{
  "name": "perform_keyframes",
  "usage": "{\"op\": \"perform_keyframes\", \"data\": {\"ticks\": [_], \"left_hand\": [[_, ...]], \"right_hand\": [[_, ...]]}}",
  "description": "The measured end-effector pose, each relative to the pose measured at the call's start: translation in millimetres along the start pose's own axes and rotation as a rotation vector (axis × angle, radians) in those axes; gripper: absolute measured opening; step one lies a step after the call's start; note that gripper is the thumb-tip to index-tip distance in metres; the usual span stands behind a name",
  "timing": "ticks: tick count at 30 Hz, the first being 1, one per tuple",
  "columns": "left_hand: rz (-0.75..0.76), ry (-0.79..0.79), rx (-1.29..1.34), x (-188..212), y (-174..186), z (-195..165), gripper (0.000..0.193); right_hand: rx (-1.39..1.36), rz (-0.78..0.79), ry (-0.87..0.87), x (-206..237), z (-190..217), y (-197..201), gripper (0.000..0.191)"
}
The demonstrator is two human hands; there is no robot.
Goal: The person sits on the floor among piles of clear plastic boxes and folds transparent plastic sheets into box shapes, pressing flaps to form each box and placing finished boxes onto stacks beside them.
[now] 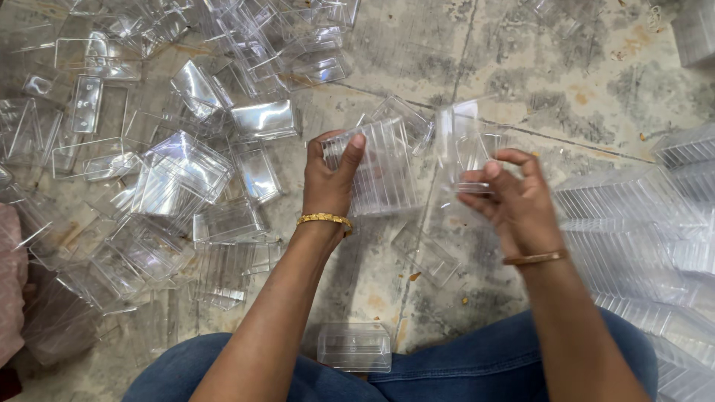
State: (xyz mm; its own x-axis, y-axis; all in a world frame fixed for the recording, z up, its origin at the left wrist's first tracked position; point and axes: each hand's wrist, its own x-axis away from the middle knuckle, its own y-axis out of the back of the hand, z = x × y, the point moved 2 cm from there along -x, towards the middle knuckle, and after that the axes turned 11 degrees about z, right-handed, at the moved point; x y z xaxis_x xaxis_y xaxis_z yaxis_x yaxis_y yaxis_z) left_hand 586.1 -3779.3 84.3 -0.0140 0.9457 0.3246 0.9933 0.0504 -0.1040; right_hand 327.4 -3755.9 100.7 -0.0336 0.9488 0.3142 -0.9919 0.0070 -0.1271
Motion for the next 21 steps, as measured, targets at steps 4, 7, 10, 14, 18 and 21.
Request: {"op": "perform_keyframes", "data": {"ticks": [4, 7, 10, 14, 18, 21], "left_hand": [[0.019, -0.030, -0.049, 0, -9, 6, 0.080], [-0.002, -0.004, -0.005, 0, -10, 11, 0.078], [-0.007, -0.028, -0.043, 1, -10, 12, 0.077], [0.004, -0.009, -0.087, 3, -12, 11, 0.080], [-0.014, 0.019, -0.039, 2, -12, 10, 0.085], [-0.011, -0.012, -0.038, 0, -12, 8, 0.085]], "right_hand": [[-0.094, 0.049, -0.066, 4, -17, -18, 0.034], [0.162, 0.155, -0.020, 5, -23, -23, 0.035], [0.335, 0.211, -0.007, 7, -24, -28, 0.039], [0.397, 0.262, 0.073, 9, -24, -28, 0.044], [0.376, 0.094, -0.015, -14, -37, 10, 0.058], [1.000, -0.374, 0.361, -44, -46, 50, 0.048]]}}
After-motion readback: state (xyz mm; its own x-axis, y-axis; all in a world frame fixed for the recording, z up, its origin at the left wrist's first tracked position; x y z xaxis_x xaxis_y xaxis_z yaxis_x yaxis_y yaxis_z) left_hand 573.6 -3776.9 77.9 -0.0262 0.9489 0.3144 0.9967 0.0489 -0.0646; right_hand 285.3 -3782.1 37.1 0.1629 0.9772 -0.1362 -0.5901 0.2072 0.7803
